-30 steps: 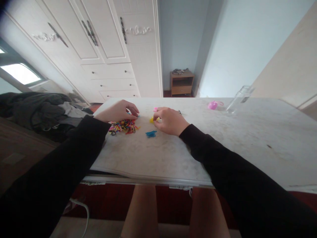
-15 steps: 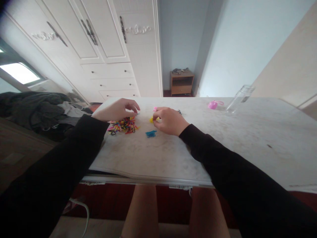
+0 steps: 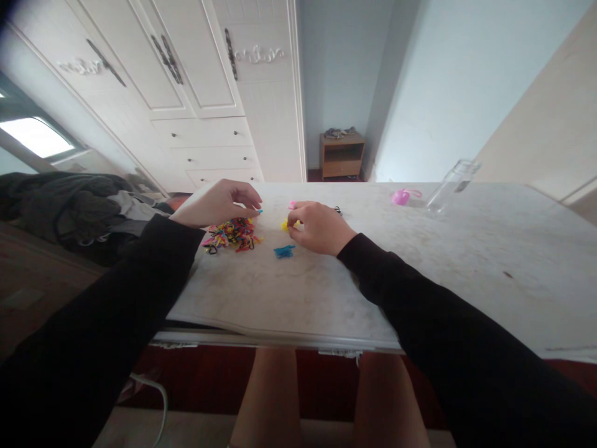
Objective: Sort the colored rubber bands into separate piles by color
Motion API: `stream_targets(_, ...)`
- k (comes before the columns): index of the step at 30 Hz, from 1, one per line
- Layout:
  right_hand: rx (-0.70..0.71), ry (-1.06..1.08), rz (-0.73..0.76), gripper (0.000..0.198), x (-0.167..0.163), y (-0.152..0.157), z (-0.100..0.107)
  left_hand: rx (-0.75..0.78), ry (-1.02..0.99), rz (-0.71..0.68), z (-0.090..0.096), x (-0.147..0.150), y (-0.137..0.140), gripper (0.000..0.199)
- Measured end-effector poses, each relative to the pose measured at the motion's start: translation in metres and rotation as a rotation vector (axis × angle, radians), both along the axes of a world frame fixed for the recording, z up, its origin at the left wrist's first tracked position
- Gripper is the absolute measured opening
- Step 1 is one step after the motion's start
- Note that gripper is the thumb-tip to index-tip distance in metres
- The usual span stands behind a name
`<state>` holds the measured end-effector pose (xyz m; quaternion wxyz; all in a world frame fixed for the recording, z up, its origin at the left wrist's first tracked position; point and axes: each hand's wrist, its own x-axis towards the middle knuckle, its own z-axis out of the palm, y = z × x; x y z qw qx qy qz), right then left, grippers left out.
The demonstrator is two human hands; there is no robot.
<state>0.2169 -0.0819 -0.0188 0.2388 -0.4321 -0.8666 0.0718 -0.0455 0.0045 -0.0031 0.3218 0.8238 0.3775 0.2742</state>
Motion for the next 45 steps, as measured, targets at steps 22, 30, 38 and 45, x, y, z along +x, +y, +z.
stream_targets(22,0.009,0.063,0.045,0.018,-0.002,-0.002,-0.001,-0.066,-0.157,-0.083,-0.001,0.007,-0.006,0.017)
stream_targets(30,0.002,0.114,0.266,0.030,-0.002,-0.003,-0.002,-0.098,-0.205,-0.209,0.001,0.016,-0.017,0.024)
stream_targets(38,-0.031,0.119,0.372,0.036,-0.002,-0.003,-0.003,-0.106,-0.238,-0.273,-0.005,0.019,-0.016,0.026)
stream_targets(45,0.009,0.126,0.342,0.028,-0.002,-0.003,-0.004,-0.090,-0.220,-0.287,-0.005,0.021,-0.015,0.018)
